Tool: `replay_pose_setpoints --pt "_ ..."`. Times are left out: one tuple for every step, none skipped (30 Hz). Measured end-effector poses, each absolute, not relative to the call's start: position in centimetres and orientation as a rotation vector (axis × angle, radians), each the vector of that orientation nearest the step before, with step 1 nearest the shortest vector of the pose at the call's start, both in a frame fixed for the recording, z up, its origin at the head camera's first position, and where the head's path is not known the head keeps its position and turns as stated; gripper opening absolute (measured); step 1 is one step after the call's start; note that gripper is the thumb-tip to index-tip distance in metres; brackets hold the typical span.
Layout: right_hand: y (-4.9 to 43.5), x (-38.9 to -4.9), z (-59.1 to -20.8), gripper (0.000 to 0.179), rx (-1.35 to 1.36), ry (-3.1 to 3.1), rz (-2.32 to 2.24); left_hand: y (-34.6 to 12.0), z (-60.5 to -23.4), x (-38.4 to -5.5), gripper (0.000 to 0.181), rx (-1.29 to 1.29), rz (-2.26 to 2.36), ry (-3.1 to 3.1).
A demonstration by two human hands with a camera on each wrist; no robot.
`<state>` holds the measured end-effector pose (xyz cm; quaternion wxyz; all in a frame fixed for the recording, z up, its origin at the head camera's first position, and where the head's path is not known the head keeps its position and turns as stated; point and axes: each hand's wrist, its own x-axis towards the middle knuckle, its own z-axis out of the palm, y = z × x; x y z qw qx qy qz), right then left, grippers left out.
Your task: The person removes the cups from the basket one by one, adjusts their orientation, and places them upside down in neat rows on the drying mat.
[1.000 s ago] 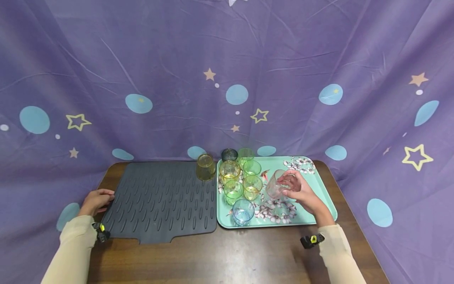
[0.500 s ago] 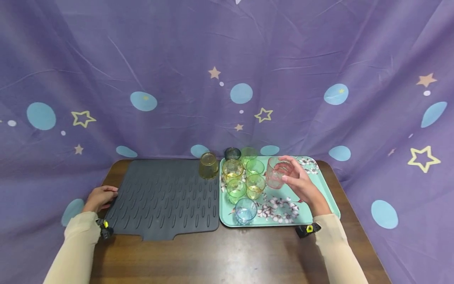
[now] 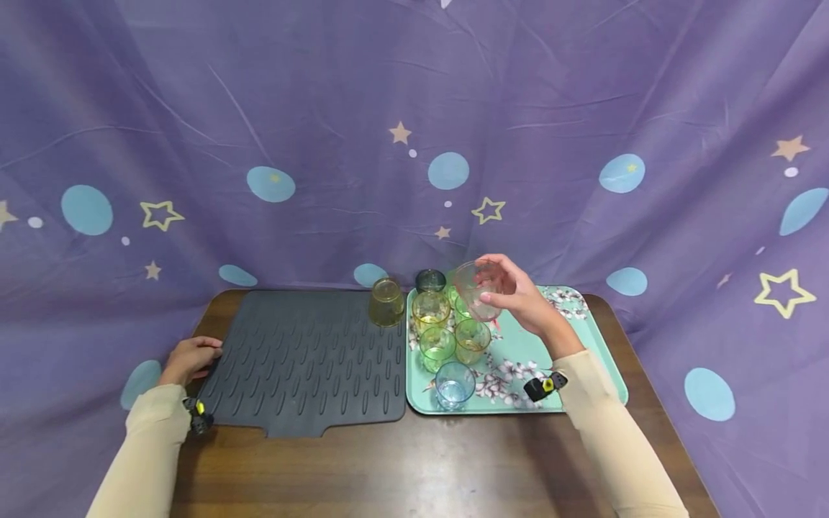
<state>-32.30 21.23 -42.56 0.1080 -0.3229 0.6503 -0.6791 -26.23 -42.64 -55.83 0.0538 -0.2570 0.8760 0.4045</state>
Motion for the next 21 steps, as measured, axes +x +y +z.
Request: replay_pose_setpoints --pt "20.9 -32.5 -42.2 0.052 -0.938 1.956 -1.970 -42.6 -55.8 -26.3 0.031 -0.778 1.230 2.662" --pt "20.5 -32.7 -41.8 0.053 -0.922 2.001 -1.936 -42.6 -55.8 -26.3 0.032 -0.775 1.228 2.662" --pt "20.2 -32.8 -41.5 0.054 -0.912 2.050 -1.893 -42.6 -55.7 -26.3 0.032 -0.778 1.226 2.663" --pt "19.8 -33.0 -41.1 0.055 -0.900 2.098 -1.845 -42.6 -55.7 -26.2 0.032 -0.777 1.226 2.662" --pt "19.4 -33.1 -40.7 0.057 -0.892 2.144 -1.796 -42.6 -55.7 -26.3 0.031 -0.779 1.224 2.660" --pt "19.0 -33.1 -40.3 0.058 -0.888 2.189 -1.743 -42.6 -55.6 -26.3 0.032 -0.776 1.225 2.660" --pt "18.5 -33.2 -39.9 0.060 -0.888 2.231 -1.691 -42.6 -55.6 -26.3 0.032 -0.775 1.223 2.661" --pt "18.1 -33.3 -39.6 0.061 -0.890 2.265 -1.645 -42.6 -55.6 -26.2 0.032 -0.773 1.222 2.661" --pt "17.6 -33.4 -39.2 0.063 -0.897 2.300 -1.598 -42.6 -55.6 -26.3 0.032 -0.774 1.221 2.660" --pt "17.2 -33.5 -38.8 0.064 -0.898 2.327 -1.557 -42.7 -55.6 -26.3 0.032 -0.772 1.221 2.661" --pt "16.7 -33.6 -38.5 0.064 -0.905 2.350 -1.522 -42.7 -55.6 -26.3 0.032 -0.772 1.220 2.662" --pt "16.2 -33.7 -38.2 0.065 -0.917 2.377 -1.483 -42.8 -55.6 -26.3 0.032 -0.768 1.222 2.664" --pt "15.7 -33.8 -37.9 0.065 -0.932 2.399 -1.448 -42.8 -55.7 -26.3 0.032 -0.774 1.222 2.662" --pt "15.1 -33.9 -37.6 0.066 -0.949 2.418 -1.414 -42.8 -55.7 -26.4 0.032 -0.776 1.222 2.661" --pt "14.5 -34.0 -37.3 0.067 -0.969 2.434 -1.378 -42.8 -55.7 -26.4 0.032 -0.784 1.221 2.657" --pt "13.9 -34.1 -37.0 0.067 -1.000 2.457 -1.335 -42.8 -55.8 -26.4 0.032 -0.787 1.220 2.655" --pt "13.2 -34.2 -36.8 0.067 -1.041 2.481 -1.291 -42.8 -55.8 -26.4 0.032 -0.795 1.220 2.652" --pt "12.4 -34.3 -36.6 0.067 -1.084 2.505 -1.242 -42.9 -55.8 -26.5 0.033 -0.793 1.222 2.650" --pt "11.7 -34.3 -36.4 0.068 -1.123 2.530 -1.190 -42.9 -55.9 -26.5 0.032 -0.797 1.223 2.648" --pt "10.9 -34.4 -36.2 0.068 -1.161 2.561 -1.133 -42.9 -55.9 -26.5 0.032 -0.797 1.225 2.648" --pt "10.2 -34.4 -36.1 0.069 -1.188 2.600 -1.066 -42.8 -56.0 -26.5 0.032 -0.802 1.228 2.645"
